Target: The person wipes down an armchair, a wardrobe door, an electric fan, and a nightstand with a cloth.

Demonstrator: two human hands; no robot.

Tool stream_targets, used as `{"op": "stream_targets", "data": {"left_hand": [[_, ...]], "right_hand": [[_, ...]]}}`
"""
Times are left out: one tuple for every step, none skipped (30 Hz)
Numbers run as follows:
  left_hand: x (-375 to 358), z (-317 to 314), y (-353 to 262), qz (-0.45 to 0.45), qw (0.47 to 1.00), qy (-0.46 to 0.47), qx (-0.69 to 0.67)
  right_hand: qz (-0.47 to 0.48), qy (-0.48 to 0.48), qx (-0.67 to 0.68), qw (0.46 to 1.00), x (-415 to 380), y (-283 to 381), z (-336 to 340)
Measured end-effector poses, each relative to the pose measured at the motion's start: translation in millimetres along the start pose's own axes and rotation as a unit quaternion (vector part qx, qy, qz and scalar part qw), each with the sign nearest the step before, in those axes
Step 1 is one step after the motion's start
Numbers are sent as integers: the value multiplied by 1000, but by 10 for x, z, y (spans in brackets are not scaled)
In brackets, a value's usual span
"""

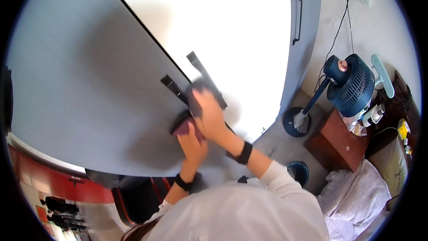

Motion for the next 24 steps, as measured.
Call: {"op": "stream_targets", "data": {"left_hand": [[-21, -36, -67, -29, 999, -19, -5], [-78, -50, -135, -54, 998, -32, -7], [-98, -60, -180, -78, 996, -45, -10], [-34, -14, -226, -91, 993, -74, -19], [29, 52, -286, -101, 989, -102, -29], [102, 127, -350, -111, 985, -129, -39], [179, 178, -395, -110, 985, -129, -39], [268, 219, -436, -111, 985, -129, -38], [312, 237, -464, -111, 984, -130, -40], [305, 208, -475, -108, 984, -132, -43], [295, 149, -474, -106, 984, -134, -47], [278, 96, -476, -104, 984, -135, -51], [244, 55, -486, -105, 985, -128, -54], [217, 14, -492, -106, 985, -123, -57], [203, -4, -501, -107, 986, -118, -58], [189, 11, -507, -107, 984, -132, -56], [187, 33, -518, -106, 982, -147, -54], [179, 55, -524, -106, 980, -162, -51], [175, 63, -514, -101, 981, -159, -49], [183, 74, -492, -98, 982, -158, -46], [208, 76, -478, -96, 982, -157, -44], [248, 89, -480, -95, 980, -169, -49], [286, 113, -483, -94, 978, -180, -53], [293, 140, -484, -92, 976, -189, -56]], "right_hand": [[7, 2, 1, 1000, -119, -95, 17], [33, 0, 17, 999, -96, -95, 88], [58, 0, 33, 998, -41, -61, 178], [82, 0, 49, 995, 47, 11, 256], [120, -21, 27, 992, 180, 82, 331], [139, -26, -9, 990, 397, 242, 459], [158, -32, -45, 986, 622, 429, 589], [149, 9, -83, 985, 828, 564, 668], [140, 51, -122, 981, 964, 643, 684], [120, 69, -156, 978, 995, 620, 600], [130, 62, -156, 977, 940, 589, 554], [138, 55, -156, 976, 843, 546, 507], [146, 48, -155, 976, 749, 532, 488], [90, 56, -170, 980, 698, 486, 507], [61, 41, -161, 984, 659, 454, 535], [33, 27, -151, 988, 619, 424, 549], [7, 13, -141, 990, 603, 405, 560], [54, 5, -172, 984, 644, 461, 561], [73, 5, -169, 983, 713, 510, 547], [93, 5, -167, 982, 802, 574, 524], [115, 4, -164, 980, 865, 632, 524], [94, 10, -159, 983, 904, 642, 543], [80, -1, -153, 985, 919, 604, 575], [65, -11, -146, 987, 910, 534, 618]]}}
Point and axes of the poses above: each hand's wrist, its own x-axis towards the middle knuckle, its own z-axis out of the back of the hand, y = z × x, the point moved 4 cm from there along x, towards the middle knuckle, and after that the axes turned 3 degrees about -x, right-handed, at the moved point
